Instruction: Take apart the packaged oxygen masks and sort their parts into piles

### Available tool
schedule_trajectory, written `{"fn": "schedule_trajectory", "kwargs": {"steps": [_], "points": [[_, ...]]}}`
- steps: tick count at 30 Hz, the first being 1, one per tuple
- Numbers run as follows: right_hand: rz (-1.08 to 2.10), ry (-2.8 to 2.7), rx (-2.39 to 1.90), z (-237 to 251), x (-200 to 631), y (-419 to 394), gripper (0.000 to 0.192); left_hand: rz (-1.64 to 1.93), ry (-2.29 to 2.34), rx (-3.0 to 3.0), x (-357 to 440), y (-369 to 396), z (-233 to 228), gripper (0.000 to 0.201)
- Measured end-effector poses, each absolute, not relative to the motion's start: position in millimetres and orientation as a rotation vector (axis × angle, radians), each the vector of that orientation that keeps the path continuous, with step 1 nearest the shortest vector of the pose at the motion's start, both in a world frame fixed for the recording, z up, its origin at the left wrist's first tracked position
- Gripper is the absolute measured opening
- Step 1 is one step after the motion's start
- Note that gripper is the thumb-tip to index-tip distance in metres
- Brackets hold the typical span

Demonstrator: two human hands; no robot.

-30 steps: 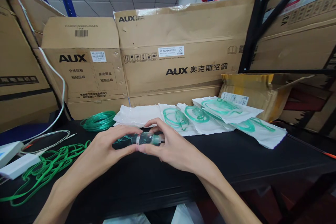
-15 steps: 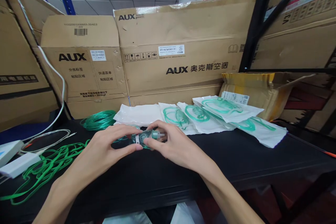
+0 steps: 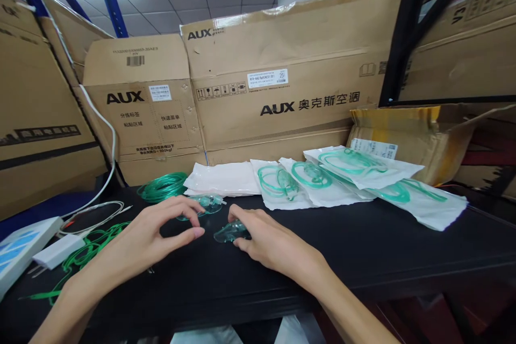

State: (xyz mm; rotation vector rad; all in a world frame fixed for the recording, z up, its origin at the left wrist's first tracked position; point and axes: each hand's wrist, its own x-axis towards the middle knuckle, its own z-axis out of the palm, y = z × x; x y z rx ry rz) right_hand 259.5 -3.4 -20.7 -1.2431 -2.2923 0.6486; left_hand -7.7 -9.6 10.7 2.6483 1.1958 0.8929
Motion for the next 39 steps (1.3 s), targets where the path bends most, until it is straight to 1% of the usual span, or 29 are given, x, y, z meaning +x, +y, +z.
{"fn": "schedule_trajectory", "kwargs": {"steps": [3, 5, 7, 10, 13, 19, 21, 24, 28, 30, 36, 39], "points": [[0.651, -2.292, -1.237, -20.5, 260.6, -3.4, 0.027, 0.678, 1.255, 2.692, -29.6, -15.3, -5.5, 0.021], [0.642, -2.294, -1.229, -21.1, 260.7, -3.8, 0.028, 0.601, 1.313, 2.693, -45.6, -20.5, -18.8, 0.021], [0.631, -2.294, -1.229, -21.7, 260.5, -4.1, 0.028, 0.615, 1.387, 2.674, -61.0, -25.2, -30.8, 0.020], [0.627, -2.293, -1.237, -21.9, 260.2, -4.3, 0.028, 0.686, 1.487, 2.626, -79.7, -30.2, -42.4, 0.035], [0.639, -2.291, -1.256, -21.2, 260.0, -6.3, 0.028, 0.681, 1.521, 2.610, -91.8, -33.2, -47.4, 0.041], [0.582, -2.312, -1.118, -14.4, 260.2, -2.9, 0.026, 0.709, 1.531, 2.671, -91.2, -33.1, -43.1, 0.046], [0.496, -2.303, -1.062, -10.5, 259.5, 9.3, 0.027, 0.719, 1.511, 2.689, -80.3, -27.5, -34.6, 0.042], [0.334, -2.231, -1.069, -5.0, 255.8, 36.6, 0.032, 0.732, 1.465, 2.729, -58.5, -8.8, -18.2, 0.037], [0.224, -2.195, -1.122, -1.3, 245.6, 67.9, 0.035, 0.739, 1.444, 2.820, -36.5, 31.1, -4.9, 0.043], [0.184, -2.207, -1.134, -2.4, 239.0, 76.0, 0.037, 0.712, 1.431, 2.860, -31.4, 50.7, -5.1, 0.044], [0.109, -2.315, -1.064, -12.2, 223.3, 86.0, 0.041, 0.645, 1.334, 2.901, -31.6, 82.6, -17.8, 0.036], [0.081, -2.339, -1.031, -15.5, 222.2, 91.9, 0.042, 0.676, 1.325, 2.885, -35.7, 86.0, -22.3, 0.040]]}}
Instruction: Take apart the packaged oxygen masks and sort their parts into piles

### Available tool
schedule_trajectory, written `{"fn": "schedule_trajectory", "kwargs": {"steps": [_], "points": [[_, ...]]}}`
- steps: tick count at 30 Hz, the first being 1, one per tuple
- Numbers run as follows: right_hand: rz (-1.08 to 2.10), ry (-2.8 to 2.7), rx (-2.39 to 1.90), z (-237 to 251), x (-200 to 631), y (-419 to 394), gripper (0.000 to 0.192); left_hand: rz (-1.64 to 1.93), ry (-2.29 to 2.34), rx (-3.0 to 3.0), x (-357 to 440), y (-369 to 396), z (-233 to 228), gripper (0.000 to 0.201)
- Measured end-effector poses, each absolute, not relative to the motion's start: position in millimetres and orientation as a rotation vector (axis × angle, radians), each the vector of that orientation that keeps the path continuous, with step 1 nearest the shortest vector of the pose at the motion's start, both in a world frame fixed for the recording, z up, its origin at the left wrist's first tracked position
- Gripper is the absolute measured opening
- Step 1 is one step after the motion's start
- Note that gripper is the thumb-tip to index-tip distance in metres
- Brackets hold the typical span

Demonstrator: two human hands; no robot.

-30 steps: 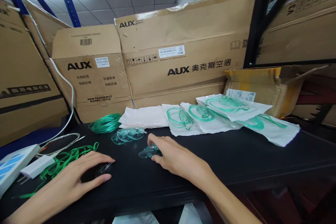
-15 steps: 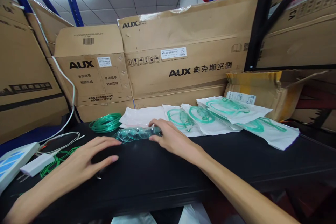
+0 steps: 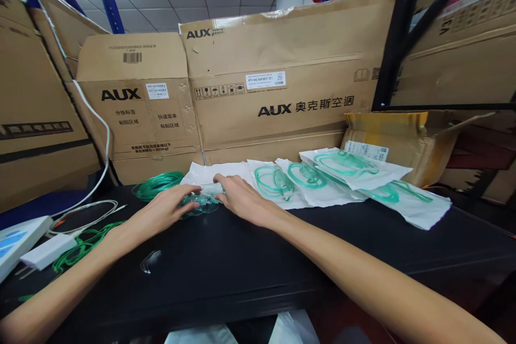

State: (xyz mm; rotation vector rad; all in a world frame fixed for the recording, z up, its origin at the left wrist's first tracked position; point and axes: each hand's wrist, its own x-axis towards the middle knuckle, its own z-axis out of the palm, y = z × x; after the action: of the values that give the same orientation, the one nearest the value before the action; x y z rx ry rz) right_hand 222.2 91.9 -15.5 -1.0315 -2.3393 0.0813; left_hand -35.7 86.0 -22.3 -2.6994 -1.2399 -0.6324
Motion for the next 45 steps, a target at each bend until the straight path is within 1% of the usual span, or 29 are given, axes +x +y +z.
{"fn": "schedule_trajectory", "kwargs": {"steps": [5, 9, 16, 22, 26, 32, 34, 36, 37, 41, 42, 45], "points": [[0.086, -2.364, -1.009, -14.1, 225.0, 96.9, 0.045, -0.667, -1.232, -2.715, -40.4, 86.3, -24.9, 0.052], [0.146, -2.416, -0.930, -9.7, 226.0, 94.4, 0.044, -0.663, -1.207, -2.721, -40.8, 86.9, -25.4, 0.056], [0.186, -2.483, -0.908, -11.0, 223.9, 99.7, 0.036, -0.622, -1.163, -2.727, -40.5, 86.7, -25.3, 0.048], [0.059, -2.528, -0.952, -12.5, 223.1, 84.4, 0.033, -0.582, -1.176, -2.719, -38.5, 83.9, -23.0, 0.038], [-0.041, -2.566, -0.992, -9.7, 216.2, 75.8, 0.030, -0.552, -1.181, -2.710, -40.3, 82.7, -19.2, 0.035], [-0.135, -2.542, -1.031, -11.3, 197.7, 80.3, 0.033, -0.521, -1.199, -2.650, -46.8, 82.7, -17.0, 0.034], [-0.147, -2.526, -1.032, -10.9, 197.4, 80.9, 0.040, -0.489, -1.225, -2.597, -46.9, 79.5, -15.4, 0.036], [-0.156, -2.494, -1.032, -8.5, 204.1, 78.8, 0.047, -0.476, -1.250, -2.534, -45.2, 73.5, -12.7, 0.038], [-0.161, -2.469, -1.036, -6.5, 210.6, 76.4, 0.048, -0.487, -1.259, -2.507, -43.7, 69.2, -11.1, 0.040], [-0.180, -2.362, -1.093, 5.8, 257.0, 58.0, 0.031, -0.577, -1.265, -2.476, -30.5, 41.7, -6.3, 0.042], [-0.189, -2.348, -1.118, 9.8, 273.0, 52.6, 0.029, -0.598, -1.249, -2.492, -24.9, 32.1, -6.1, 0.041], [-0.251, -2.263, -1.253, 23.2, 328.0, 40.8, 0.031, -0.683, -1.110, -2.556, -2.4, -2.4, -7.7, 0.035]]}}
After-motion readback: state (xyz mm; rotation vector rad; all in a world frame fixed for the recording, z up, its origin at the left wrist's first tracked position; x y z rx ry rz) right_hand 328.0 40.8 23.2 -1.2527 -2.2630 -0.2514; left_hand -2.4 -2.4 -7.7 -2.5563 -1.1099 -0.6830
